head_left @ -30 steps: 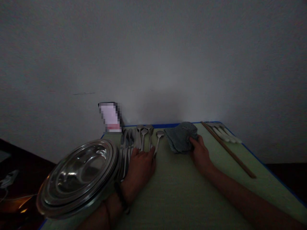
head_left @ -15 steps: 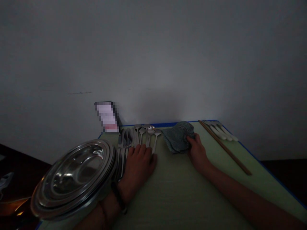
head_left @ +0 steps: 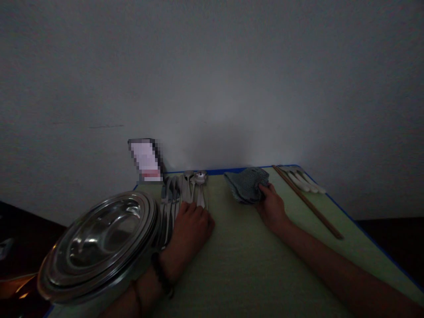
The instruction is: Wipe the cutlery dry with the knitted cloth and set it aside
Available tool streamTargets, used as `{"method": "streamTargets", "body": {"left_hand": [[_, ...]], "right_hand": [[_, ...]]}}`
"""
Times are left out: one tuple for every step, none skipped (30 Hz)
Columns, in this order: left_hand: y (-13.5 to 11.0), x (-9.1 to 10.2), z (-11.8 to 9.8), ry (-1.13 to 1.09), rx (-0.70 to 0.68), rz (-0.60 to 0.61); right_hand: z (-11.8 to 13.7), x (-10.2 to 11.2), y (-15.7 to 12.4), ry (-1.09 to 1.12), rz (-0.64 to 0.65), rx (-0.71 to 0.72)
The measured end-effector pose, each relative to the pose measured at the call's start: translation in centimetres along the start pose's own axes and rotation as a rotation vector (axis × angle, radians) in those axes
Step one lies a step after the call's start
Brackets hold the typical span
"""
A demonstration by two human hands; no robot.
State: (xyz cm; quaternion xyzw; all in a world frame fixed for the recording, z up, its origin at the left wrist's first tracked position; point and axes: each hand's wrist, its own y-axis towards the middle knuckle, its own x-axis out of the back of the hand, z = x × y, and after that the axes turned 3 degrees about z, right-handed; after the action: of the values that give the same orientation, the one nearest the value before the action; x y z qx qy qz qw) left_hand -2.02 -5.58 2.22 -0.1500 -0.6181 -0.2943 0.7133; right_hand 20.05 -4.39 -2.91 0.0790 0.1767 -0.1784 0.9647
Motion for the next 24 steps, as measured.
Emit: {"method": "streamTargets", "body": {"left_hand": [[0.0, 0.0, -0.1, -0.001, -0.002, 0.002], [-0.1, 0.1, -0.1, -0.003, -0.001, 0.002], [-0.1, 0.1, -0.2, -0.006, 0.002, 0.001], [-0.1, 0.0, -0.2, -0.009, 0.009, -0.002], [-0.1, -0.1, -0.2, -0.012, 0.02, -0.007], [-0.1, -0.2, -0.3, -0.015, 0.03, -0.012], [-0.1, -0.2, -0.3, -0.019, 0.039, -0.018], [-0.1, -0.3, -0.3, -0.025, 0.044, -0.023], [-0.1, -0.4, -0.2, -0.034, 0.045, -0.029], [-0.1, -0.5, -0.2, -0.048, 0.041, -0.037], [-0.1, -0.5, -0.1, -0.068, 0.034, -0.048], [-0.1, -0.5, -0.1, -0.092, 0.025, -0.064], [-0.1, -0.6, 0.0, -0.12, 0.017, -0.084], [-0.1, -0.6, 0.0, -0.15, 0.011, -0.108], [-0.2, -0.5, 0.0, -0.18, 0.007, -0.135], [-0.2, -0.5, 0.0, -0.212, 0.006, -0.163], [-0.3, -0.5, -0.1, -0.244, 0.008, -0.192], [-0.3, -0.5, -0.2, -0.278, 0.012, -0.221], [-0.4, -0.5, -0.2, -0.314, 0.015, -0.247], [-0.4, -0.5, -0.3, -0.351, 0.017, -0.269], [-0.5, -0.4, -0.4, -0.385, 0.018, -0.288], [-0.5, -0.3, -0.4, -0.42, 0.021, -0.303], [-0.6, -0.3, -0.4, -0.456, 0.026, -0.315], [-0.6, -0.2, -0.4, -0.491, 0.034, -0.324]], "right_hand": [[0.0, -0.3, 0.1, 0.036, -0.032, -0.02], [0.0, -0.6, 0.2, 0.078, -0.07, -0.05], [0.1, -1.0, 0.3, 0.131, -0.103, -0.083], [0.3, -1.3, 0.3, 0.187, -0.124, -0.111], [0.5, -1.6, 0.2, 0.238, -0.133, -0.133], [0.8, -1.8, 0.2, 0.294, -0.14, -0.156], [1.1, -1.9, 0.2, 0.344, -0.134, -0.181], [1.3, -2.0, 0.2, 0.379, -0.112, -0.207], [1.6, -2.0, 0.2, 0.407, -0.084, -0.238], [1.8, -2.0, 0.3, 0.432, -0.055, -0.272], [2.0, -2.0, 0.4, 0.453, -0.037, -0.305], [2.1, -2.0, 0.4, 0.471, -0.036, -0.331], [2.2, -1.9, 0.5, 0.486, -0.05, -0.344], [2.3, -1.9, 0.6, 0.498, -0.075, -0.34], [2.3, -2.0, 0.6, 0.506, -0.101, -0.323], [2.3, -2.0, 0.6, 0.51, -0.122, -0.3], [2.2, -2.0, 0.6, 0.51, -0.134, -0.274], [2.1, -2.0, 0.6, 0.503, -0.134, -0.251], [2.0, -2.0, 0.6, 0.49, -0.126, -0.233], [1.9, -1.9, 0.6, 0.473, -0.108, -0.223], [1.9, -1.8, 0.6, 0.456, -0.077, -0.228], [1.9, -1.7, 0.5, 0.443, -0.036, -0.241], [1.9, -1.6, 0.5, 0.438, 0.01, -0.258], [2.0, -1.5, 0.5, 0.444, 0.057, -0.275]]}}
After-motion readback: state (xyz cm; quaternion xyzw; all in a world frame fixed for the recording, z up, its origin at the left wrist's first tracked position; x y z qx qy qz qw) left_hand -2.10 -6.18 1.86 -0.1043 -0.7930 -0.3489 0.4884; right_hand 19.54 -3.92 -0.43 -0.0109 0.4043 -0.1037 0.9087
